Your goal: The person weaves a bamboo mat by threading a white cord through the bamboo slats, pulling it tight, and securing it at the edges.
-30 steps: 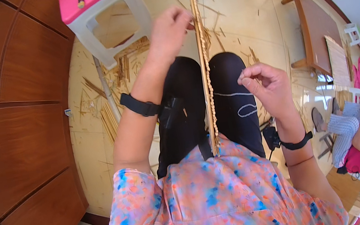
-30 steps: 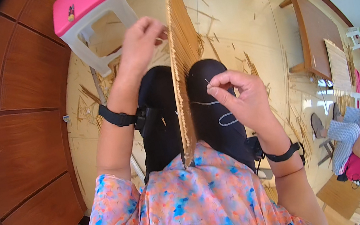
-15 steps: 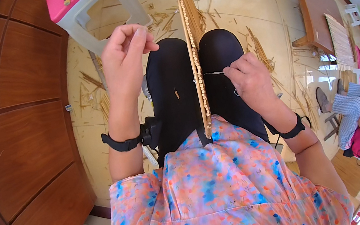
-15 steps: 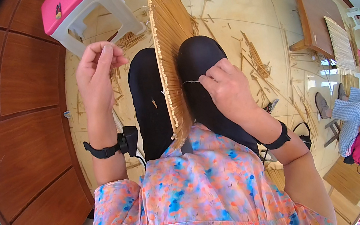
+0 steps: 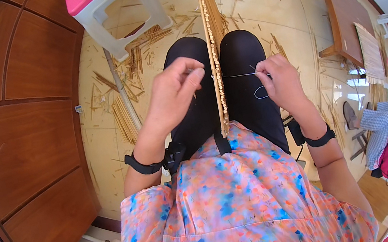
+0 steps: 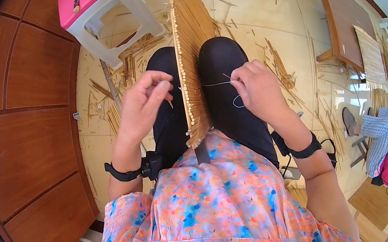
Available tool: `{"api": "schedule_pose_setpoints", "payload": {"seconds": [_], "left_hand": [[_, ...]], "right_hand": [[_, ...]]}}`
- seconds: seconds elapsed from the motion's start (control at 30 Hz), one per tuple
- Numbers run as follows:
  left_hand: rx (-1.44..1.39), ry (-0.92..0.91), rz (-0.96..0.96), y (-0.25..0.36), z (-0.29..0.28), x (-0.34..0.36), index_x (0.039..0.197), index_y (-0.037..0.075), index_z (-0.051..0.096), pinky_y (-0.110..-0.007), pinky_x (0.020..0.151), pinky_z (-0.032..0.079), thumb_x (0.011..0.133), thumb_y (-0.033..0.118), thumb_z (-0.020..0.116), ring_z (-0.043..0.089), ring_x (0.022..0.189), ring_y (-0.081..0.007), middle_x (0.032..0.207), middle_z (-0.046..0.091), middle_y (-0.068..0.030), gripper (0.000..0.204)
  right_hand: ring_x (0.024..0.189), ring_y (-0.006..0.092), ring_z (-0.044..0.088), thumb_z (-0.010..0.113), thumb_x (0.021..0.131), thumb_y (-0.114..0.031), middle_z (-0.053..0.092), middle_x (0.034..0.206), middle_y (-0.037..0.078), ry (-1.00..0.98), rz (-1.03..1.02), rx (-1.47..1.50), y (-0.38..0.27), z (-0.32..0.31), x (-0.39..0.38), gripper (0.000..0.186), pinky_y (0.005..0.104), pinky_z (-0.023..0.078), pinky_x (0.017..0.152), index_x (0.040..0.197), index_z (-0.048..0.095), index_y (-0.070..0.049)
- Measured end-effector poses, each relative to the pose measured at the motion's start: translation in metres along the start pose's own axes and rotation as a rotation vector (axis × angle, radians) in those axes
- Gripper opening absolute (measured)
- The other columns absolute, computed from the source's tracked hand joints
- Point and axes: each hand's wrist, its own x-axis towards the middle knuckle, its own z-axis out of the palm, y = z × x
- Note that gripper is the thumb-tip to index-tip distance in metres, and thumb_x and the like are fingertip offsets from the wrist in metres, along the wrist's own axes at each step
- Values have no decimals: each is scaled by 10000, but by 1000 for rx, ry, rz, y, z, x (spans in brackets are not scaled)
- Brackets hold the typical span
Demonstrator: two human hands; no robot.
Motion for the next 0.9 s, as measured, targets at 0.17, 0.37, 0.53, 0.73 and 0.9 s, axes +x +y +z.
{"api": "schedule_pose_setpoints", "payload": {"seconds": [0.17, 0.37, 0.53, 0.73, 0.9], "left_hand": [[-38, -42, -6, -13, 18, -3, 974, -22, 601, -259, 650, 505, 904, 79, 599, 625, 703, -120, 797, 647, -69, 123], [271, 120, 286, 23, 9, -5, 1012, -3, 626, -221, 622, 474, 886, 17, 592, 580, 700, -79, 918, 619, -25, 132], [-46, -341, 205, 83, 16, -3, 1151, -5, 598, -215, 600, 466, 891, 20, 586, 566, 661, -62, 960, 637, -36, 262], [96, -207, 310, 84, 6, -5, 895, -39, 667, -206, 581, 449, 884, 9, 608, 553, 654, -69, 814, 615, -34, 77], [-14, -31, 362, 78, -30, -12, 882, -42, 679, -202, 553, 422, 854, -2, 640, 546, 637, -77, 779, 603, -37, 62]], "right_hand": [[755, 271, 569, 672, 778, -48, 581, 756, 89, 50, 53, 203, -14, -30, 0, 77, 351, 456, 655, 821, 609, -59], [694, 257, 550, 700, 770, -47, 575, 749, 77, 159, -43, 336, -44, -74, 6, 118, 327, 447, 627, 814, 591, -44], [690, 257, 550, 707, 753, -52, 592, 761, 72, 225, -349, 267, -75, -99, 37, 129, 325, 444, 613, 803, 588, -49], [691, 219, 561, 720, 770, -87, 598, 773, 67, 431, -364, 58, -62, -124, 45, 144, 299, 455, 634, 817, 594, -38], [711, 135, 561, 699, 854, -131, 622, 813, 35, 638, -184, 95, -15, -149, 25, 142, 236, 450, 660, 860, 615, -16]]}}
